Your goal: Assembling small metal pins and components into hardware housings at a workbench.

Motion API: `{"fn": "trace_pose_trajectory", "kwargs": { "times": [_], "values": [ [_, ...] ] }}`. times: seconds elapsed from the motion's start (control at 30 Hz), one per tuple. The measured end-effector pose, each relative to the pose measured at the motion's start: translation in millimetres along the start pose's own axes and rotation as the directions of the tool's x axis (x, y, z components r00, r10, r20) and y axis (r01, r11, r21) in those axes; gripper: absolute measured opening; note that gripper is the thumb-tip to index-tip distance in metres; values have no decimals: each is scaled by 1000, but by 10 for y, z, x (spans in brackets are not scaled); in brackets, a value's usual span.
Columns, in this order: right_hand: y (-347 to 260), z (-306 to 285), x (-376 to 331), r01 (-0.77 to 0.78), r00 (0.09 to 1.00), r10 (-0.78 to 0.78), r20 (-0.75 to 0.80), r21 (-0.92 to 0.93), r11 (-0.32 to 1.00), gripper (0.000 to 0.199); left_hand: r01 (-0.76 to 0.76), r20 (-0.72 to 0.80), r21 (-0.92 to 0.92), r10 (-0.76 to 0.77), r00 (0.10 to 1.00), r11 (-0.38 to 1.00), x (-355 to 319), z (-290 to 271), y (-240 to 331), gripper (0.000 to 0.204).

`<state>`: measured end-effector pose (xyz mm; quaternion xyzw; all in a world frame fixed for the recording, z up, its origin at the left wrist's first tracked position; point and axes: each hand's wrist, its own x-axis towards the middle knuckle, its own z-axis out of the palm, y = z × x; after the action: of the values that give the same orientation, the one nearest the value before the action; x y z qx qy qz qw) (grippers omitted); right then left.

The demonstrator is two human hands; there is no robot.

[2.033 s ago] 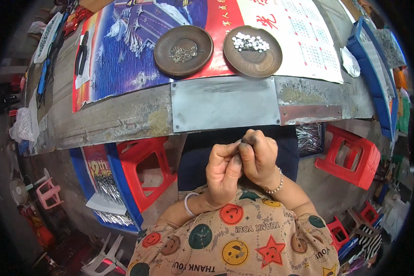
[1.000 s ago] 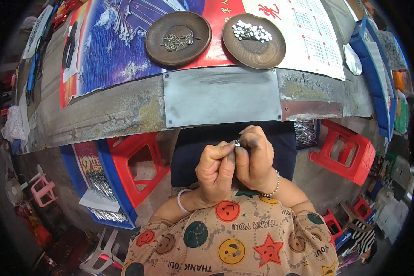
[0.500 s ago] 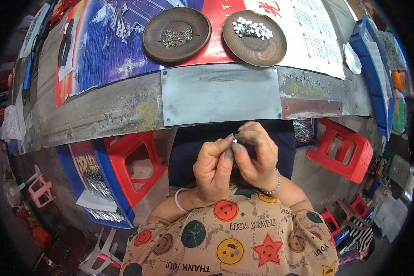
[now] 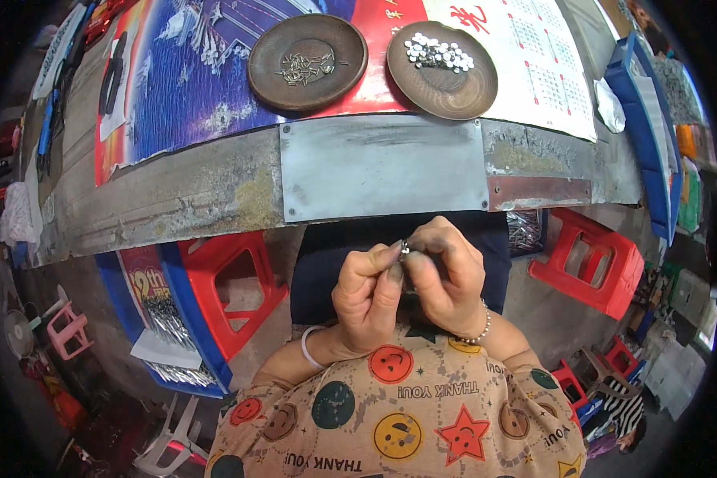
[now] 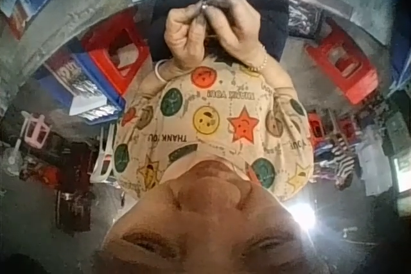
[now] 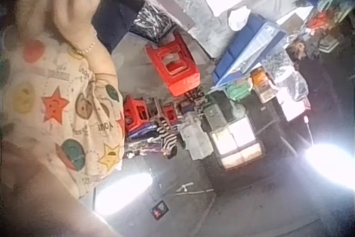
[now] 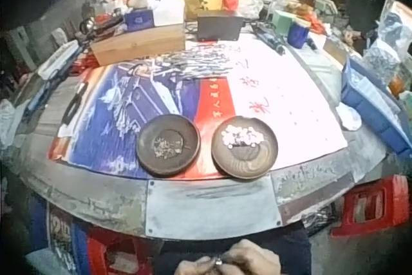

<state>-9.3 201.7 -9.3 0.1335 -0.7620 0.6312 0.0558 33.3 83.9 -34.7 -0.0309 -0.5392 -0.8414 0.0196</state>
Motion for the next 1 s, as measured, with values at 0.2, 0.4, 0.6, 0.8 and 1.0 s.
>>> {"fn": "trace_pose_trajectory", "kwargs": {
  "times": [0.2, 0.4, 0.6, 0.8, 1.0],
  "values": [
    [97, 65, -9, 253, 962, -268, -46, -210, 944, 12, -42, 15, 105, 41, 999, 994, 4, -19, 30, 18],
    [58, 124, -52, 213, 970, -241, -20, -398, 892, 14, -51, -1, 123, 51, 999, 991, 24, -9, 19, 16],
    [-47, 35, -47, -75, 997, 74, -7, -47, 996, 6, -33, -72, 44, 37, 997, 998, 0, 40, -22, 16],
    [70, -5, 28, 76, 997, -79, -24, -100, 992, 12, -24, 61, 102, 18, 998, 995, -38, 8, -34, 30],
    [216, 71, 21, 270, 957, -286, -49, -212, 939, 17, 21, -12, 50, -20, 1000, 999, -57, 21, -39, 27]
  ]
}}
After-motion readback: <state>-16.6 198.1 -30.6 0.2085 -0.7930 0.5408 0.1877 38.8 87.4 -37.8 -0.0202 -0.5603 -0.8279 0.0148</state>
